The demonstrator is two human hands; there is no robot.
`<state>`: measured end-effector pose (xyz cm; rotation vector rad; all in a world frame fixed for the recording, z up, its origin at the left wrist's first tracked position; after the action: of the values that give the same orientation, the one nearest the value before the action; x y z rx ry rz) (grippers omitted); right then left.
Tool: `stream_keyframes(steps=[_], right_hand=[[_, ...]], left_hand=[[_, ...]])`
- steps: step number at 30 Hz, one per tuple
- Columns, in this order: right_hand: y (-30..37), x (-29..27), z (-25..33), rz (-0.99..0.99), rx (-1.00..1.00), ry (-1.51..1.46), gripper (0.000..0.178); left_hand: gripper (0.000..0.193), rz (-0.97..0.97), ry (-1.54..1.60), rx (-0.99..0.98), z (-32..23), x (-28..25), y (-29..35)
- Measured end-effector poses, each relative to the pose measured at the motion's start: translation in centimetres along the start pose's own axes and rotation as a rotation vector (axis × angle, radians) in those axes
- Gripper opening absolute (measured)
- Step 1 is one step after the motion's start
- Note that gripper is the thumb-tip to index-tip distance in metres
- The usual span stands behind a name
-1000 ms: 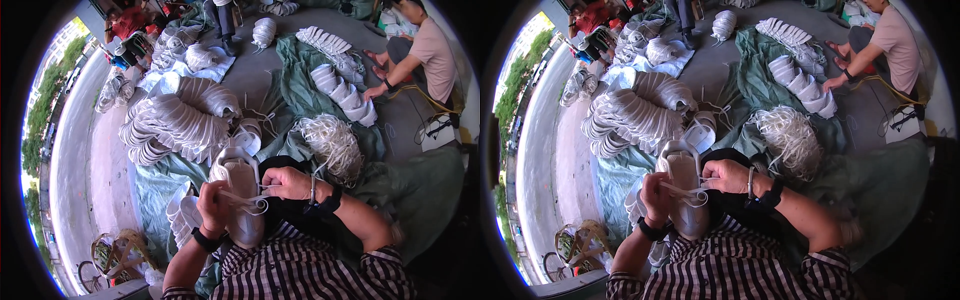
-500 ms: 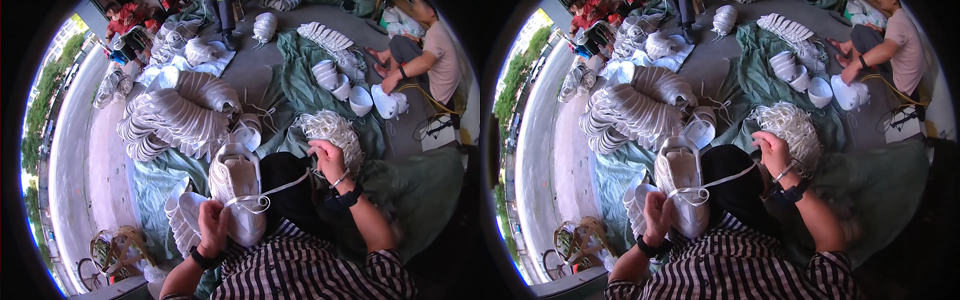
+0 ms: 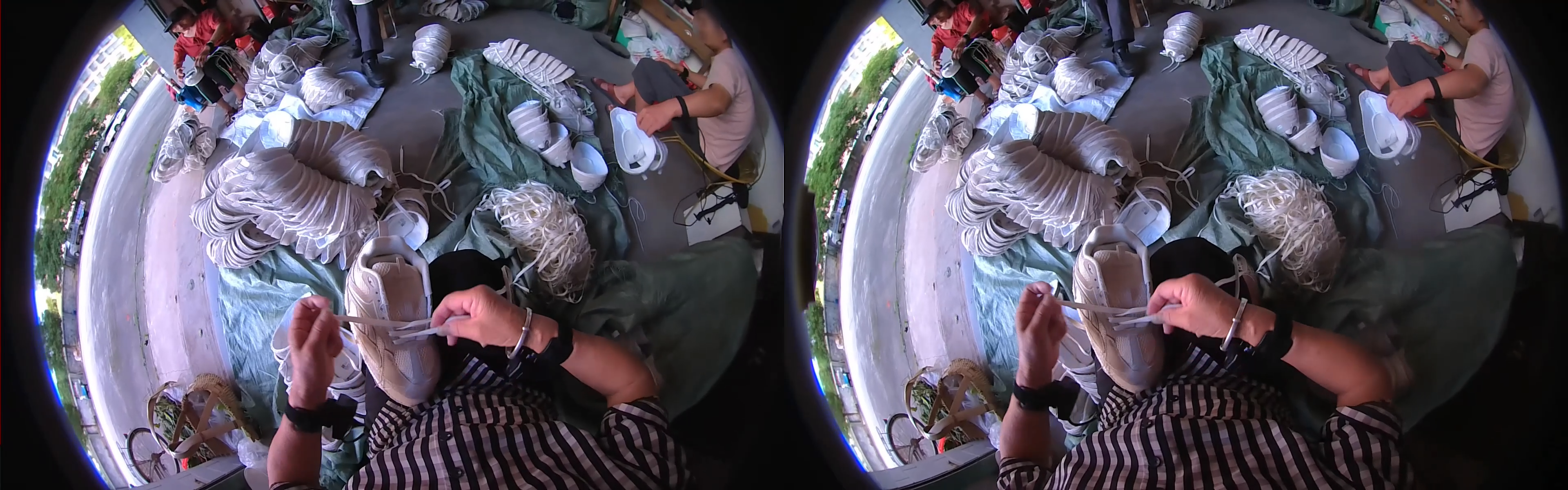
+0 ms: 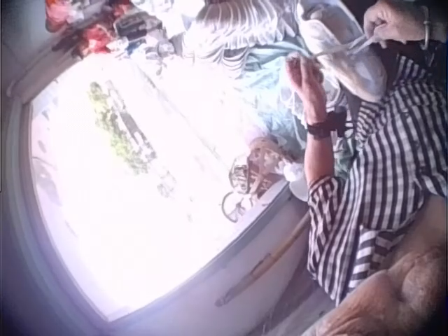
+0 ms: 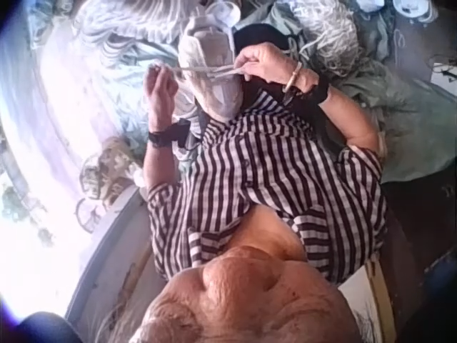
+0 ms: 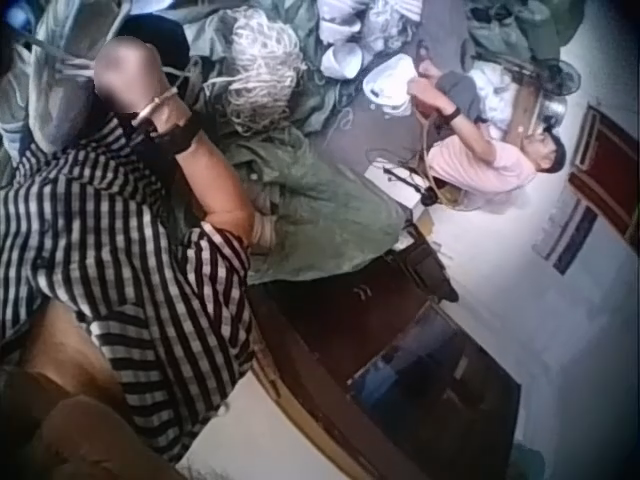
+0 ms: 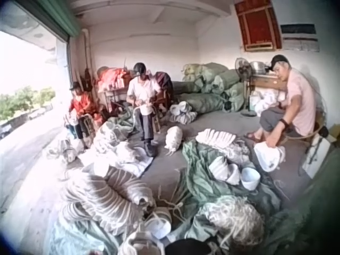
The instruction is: Lacing a white athletic shoe by hand.
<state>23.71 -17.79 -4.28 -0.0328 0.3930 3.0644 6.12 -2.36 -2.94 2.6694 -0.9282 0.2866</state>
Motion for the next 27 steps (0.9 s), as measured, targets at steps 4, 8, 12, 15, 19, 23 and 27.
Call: stream_keyframes(steps=[4,8,12,15,19,23,27], right_hand=[[-0.1,-0.5,-0.2,-0.004,0.036,-0.218,0.015],[-0.2,-1.1,0.7,-0.174,-0.071,-0.304,0.016],[0.5,-2.3,1.6,-0.481,-0.349,0.012,0.014],[1.4,-1.9,3.4,-0.412,-0.396,0.101,0.014],[1.6,-4.8,5.0,-0.547,-0.353,-0.015,0.018],[0.6,0.2,2.3,-0.293,-0.213,0.692,0.018],[2.7,0.1,1.3,-0.209,-0.274,0.598,0.011]], left_hand=[[0.008,-0.129,0.102,0.137,-3.8,-4.3,-2.6],[0.01,-0.244,0.151,0.229,-6.2,-11.1,-3.3],[0.01,-0.235,0.006,0.13,-4.5,-10.7,-2.5],[0.007,-0.261,-0.082,0.119,-3.9,-10.9,-2.0],[0.006,-0.239,-0.116,0.06,-3.0,-11.8,-1.2],[0.006,-0.235,-0.134,0.071,-3.2,-10.8,-1.0],[0.007,-0.203,-0.097,0.083,-3.5,-10.6,-0.8]])
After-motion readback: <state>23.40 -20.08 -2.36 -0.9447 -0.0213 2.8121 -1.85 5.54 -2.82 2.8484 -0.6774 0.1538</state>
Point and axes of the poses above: each hand's wrist, its own y-axis away from the middle knuckle, its own x-axis out of the palm, z = x × y, the point moved 7 cm from there along -y, towards the middle knuckle, and after that the axes turned 2 degrees about x, right-handed, at the moved point
